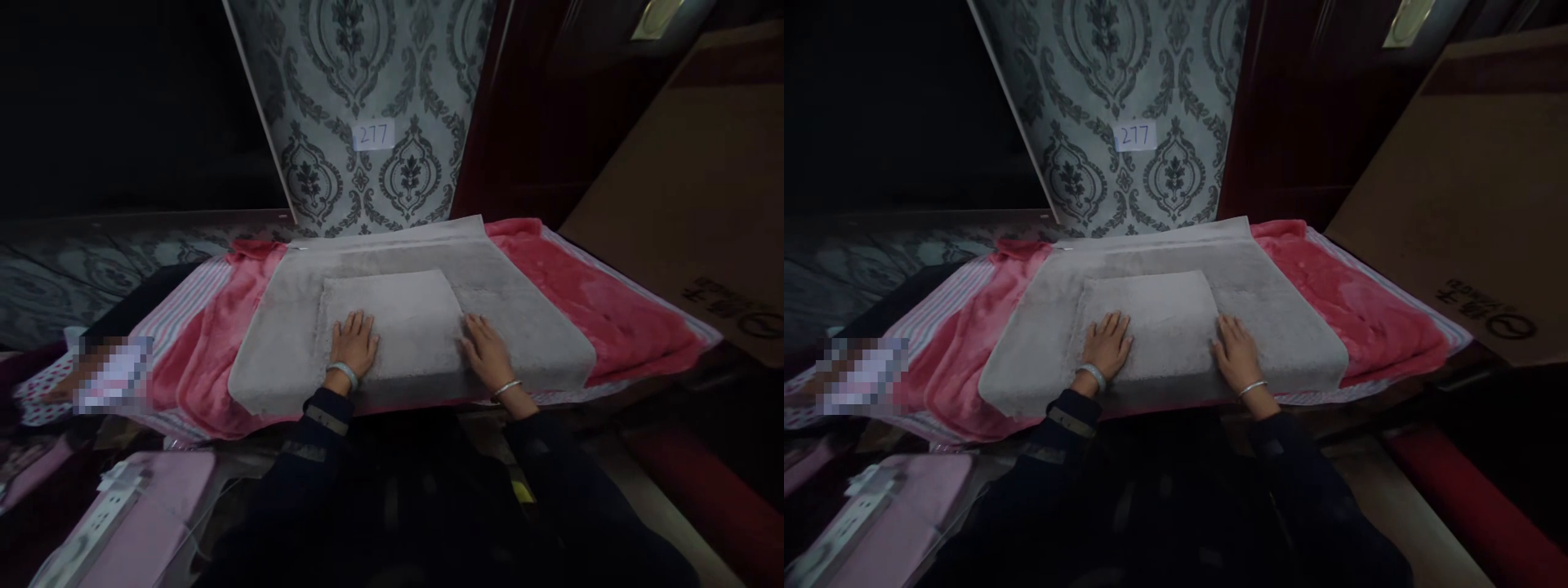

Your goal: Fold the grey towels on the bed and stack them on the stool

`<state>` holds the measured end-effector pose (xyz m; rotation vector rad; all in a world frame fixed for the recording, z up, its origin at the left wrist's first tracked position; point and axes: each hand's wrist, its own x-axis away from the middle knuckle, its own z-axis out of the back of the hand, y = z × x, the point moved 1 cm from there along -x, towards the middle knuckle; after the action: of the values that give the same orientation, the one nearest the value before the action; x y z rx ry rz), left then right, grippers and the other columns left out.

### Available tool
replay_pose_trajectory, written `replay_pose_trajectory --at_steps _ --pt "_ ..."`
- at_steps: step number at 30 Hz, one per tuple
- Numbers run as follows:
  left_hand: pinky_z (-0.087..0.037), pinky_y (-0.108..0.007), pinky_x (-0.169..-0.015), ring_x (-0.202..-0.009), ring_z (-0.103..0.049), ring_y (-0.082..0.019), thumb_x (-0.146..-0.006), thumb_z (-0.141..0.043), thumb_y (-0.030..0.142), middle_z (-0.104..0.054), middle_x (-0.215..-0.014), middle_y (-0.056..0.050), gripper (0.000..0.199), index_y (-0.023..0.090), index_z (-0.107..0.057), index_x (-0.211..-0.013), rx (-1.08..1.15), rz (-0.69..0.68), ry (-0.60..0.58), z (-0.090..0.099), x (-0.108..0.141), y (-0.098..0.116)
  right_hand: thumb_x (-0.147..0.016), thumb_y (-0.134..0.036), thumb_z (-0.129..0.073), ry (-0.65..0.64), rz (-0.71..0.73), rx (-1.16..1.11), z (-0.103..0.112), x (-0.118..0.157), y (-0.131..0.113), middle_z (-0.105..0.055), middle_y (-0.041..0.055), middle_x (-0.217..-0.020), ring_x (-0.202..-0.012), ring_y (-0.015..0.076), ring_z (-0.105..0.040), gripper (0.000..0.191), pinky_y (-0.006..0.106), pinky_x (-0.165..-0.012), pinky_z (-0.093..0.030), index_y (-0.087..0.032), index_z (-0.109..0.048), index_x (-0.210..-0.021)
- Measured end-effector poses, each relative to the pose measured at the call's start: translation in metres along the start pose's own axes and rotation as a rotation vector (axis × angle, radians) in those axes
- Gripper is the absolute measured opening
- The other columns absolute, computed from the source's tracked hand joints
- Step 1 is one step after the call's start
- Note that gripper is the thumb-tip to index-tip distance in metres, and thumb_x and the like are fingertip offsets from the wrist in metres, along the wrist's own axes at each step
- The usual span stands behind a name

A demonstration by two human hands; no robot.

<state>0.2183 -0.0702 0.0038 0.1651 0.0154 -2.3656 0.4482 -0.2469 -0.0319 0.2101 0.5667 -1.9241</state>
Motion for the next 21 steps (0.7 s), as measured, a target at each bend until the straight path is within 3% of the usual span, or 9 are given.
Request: replay_pose_trajectory --at_steps 2,4,7,10,14,17,21 --pt "-0.024 -0.056 -0.120 -0.150 -0.027 -0.029 -0.101 -0.030 0.037 -0.032 -0.162 -0.011 0.056 0.018 -0.039 -0.152 0.001 0.002 0.011 0.002 0.000 0.001 -0.099 -0.033 -0.031 0.040 0.034 -0.028 0.006 -0.012 -0.031 -0.045 0.0165 -0.153 -0.147 0.0283 -0.030 0.056 0.048 -0.114 -0.032 -0.009 -0.043 -0.149" --pt "-0.025 -0.056 -0.119 -0.150 -0.028 -0.028 -0.101 -0.030 0.037 -0.033 -0.161 -0.011 0.055 0.019 -0.041 -0.151 0.011 0.000 0.010 0.006 0.002 0.001 -0.099 -0.030 -0.032 0.000 0.135 -0.038 0.005 -0.023 -0.077 -0.042 0.0142 -0.155 -0.147 0.0266 -0.030 0.055 0.048 -0.117 -0.029 -0.011 -0.043 -0.149" --pt "-0.025 -0.059 -0.119 -0.149 -0.029 -0.027 -0.100 -0.031 0.031 -0.035 -0.160 -0.011 0.052 0.020 -0.044 -0.149 0.017 0.002 -0.004 0.012 0.010 -0.002 -0.098 -0.027 -0.035 -0.108 0.283 -0.039 -0.008 -0.028 -0.145 -0.039 0.0127 -0.157 -0.148 0.0255 -0.028 0.055 0.049 -0.118 -0.024 -0.012 -0.041 -0.151" --pt "-0.022 -0.063 -0.119 -0.150 -0.028 -0.029 -0.098 -0.032 0.023 -0.034 -0.160 -0.013 0.052 0.018 -0.046 -0.148 -0.028 0.033 0.024 0.012 0.024 -0.007 -0.099 -0.027 -0.033 -0.177 0.347 -0.045 -0.030 -0.021 -0.181 -0.036 0.0109 -0.159 -0.148 0.0251 -0.028 0.056 0.049 -0.118 -0.024 -0.013 -0.037 -0.153" --pt "-0.027 -0.062 -0.117 -0.148 -0.031 -0.031 -0.098 -0.033 0.027 -0.035 -0.160 -0.014 0.054 0.017 -0.044 -0.150 -0.068 0.055 0.082 0.004 0.035 -0.012 -0.101 -0.037 -0.036 -0.161 0.376 -0.019 -0.047 -0.006 -0.172 -0.034 0.0116 -0.160 -0.148 0.0266 -0.027 0.059 0.049 -0.119 -0.021 -0.010 -0.035 -0.154" --pt "-0.029 -0.061 -0.116 -0.147 -0.034 -0.031 -0.099 -0.033 0.031 -0.038 -0.158 -0.014 0.053 0.018 -0.045 -0.149 -0.076 0.055 0.120 0.000 0.036 -0.012 -0.099 -0.045 -0.043 -0.111 0.333 0.034 -0.046 0.001 -0.142 -0.036 0.0122 -0.159 -0.148 0.0290 -0.026 0.062 0.049 -0.119 -0.019 -0.011 -0.040 -0.151" --pt "-0.030 -0.061 -0.115 -0.146 -0.035 -0.031 -0.099 -0.033 0.031 -0.040 -0.157 -0.014 0.053 0.018 -0.047 -0.148 -0.082 0.048 0.146 -0.001 0.034 -0.012 -0.099 -0.043 -0.040 -0.016 0.164 0.121 -0.035 0.011 -0.093 -0.036 0.0132 -0.159 -0.147 0.0291 -0.026 0.060 0.049 -0.118 -0.018 -0.012 -0.042 -0.151"
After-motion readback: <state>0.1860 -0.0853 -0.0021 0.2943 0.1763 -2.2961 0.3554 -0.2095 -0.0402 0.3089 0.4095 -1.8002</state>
